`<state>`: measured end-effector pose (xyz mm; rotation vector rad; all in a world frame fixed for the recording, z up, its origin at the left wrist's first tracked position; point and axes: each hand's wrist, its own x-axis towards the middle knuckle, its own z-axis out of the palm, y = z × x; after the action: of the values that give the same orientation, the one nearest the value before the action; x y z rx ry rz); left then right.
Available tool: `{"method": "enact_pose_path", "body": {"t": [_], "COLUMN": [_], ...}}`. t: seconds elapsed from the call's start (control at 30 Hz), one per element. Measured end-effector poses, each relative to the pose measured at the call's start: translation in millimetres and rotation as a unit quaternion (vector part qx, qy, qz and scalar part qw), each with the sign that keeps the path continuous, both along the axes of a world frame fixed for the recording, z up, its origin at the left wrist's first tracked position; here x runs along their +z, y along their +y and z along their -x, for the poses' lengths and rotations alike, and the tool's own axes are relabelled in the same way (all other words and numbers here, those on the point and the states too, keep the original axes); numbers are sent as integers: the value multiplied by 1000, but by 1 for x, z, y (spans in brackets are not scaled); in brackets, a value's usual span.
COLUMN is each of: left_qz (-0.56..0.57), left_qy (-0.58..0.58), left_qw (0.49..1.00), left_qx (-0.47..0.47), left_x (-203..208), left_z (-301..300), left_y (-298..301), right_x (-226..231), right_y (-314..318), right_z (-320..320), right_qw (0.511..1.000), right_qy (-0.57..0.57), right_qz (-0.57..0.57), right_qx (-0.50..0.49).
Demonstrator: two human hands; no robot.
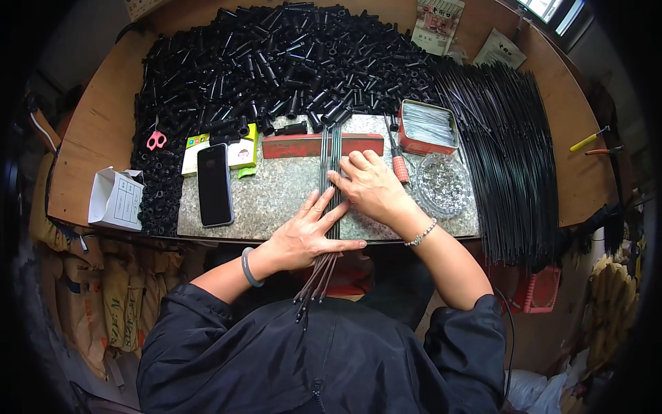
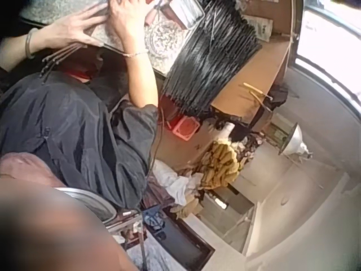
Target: The recorder is assembling and bundling black rods and components at a factory workbench using pliers.
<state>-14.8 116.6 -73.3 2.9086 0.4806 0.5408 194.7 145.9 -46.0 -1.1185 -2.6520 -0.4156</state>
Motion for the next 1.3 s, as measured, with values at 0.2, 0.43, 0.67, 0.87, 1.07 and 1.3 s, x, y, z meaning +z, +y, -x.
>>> {"method": "enact_pose_path", "body": {"t": [0.2, 0.43, 0.67, 0.87, 1.07, 1.3], "left_qz": [7, 3, 17, 31, 46, 25], "left_qy": [7, 12, 14, -157, 18, 51], "left_qw": [1000, 1000, 1000, 983, 996, 996], "left_qx": [-10, -14, 6, 93, 79, 69], "left_x": [2, 7, 0, -16, -2, 1], "left_z": [-2, -3, 1, 3, 0, -2], "left_y": [0, -1, -3, -6, -3, -2], "right_x": [11, 9, 7, 7, 44, 120], "right_y": [7, 14, 19, 4, -12, -35], "right_z": [20, 47, 41, 26, 20, 15], "right_qw": [980, 925, 813, 699, 573, 694], "right_qy": [85, 140, 330, 573, 705, 691], "right_qz": [140, 230, 366, 398, 416, 203], "right_qx": [-110, -269, -309, -156, -15, 0]}}
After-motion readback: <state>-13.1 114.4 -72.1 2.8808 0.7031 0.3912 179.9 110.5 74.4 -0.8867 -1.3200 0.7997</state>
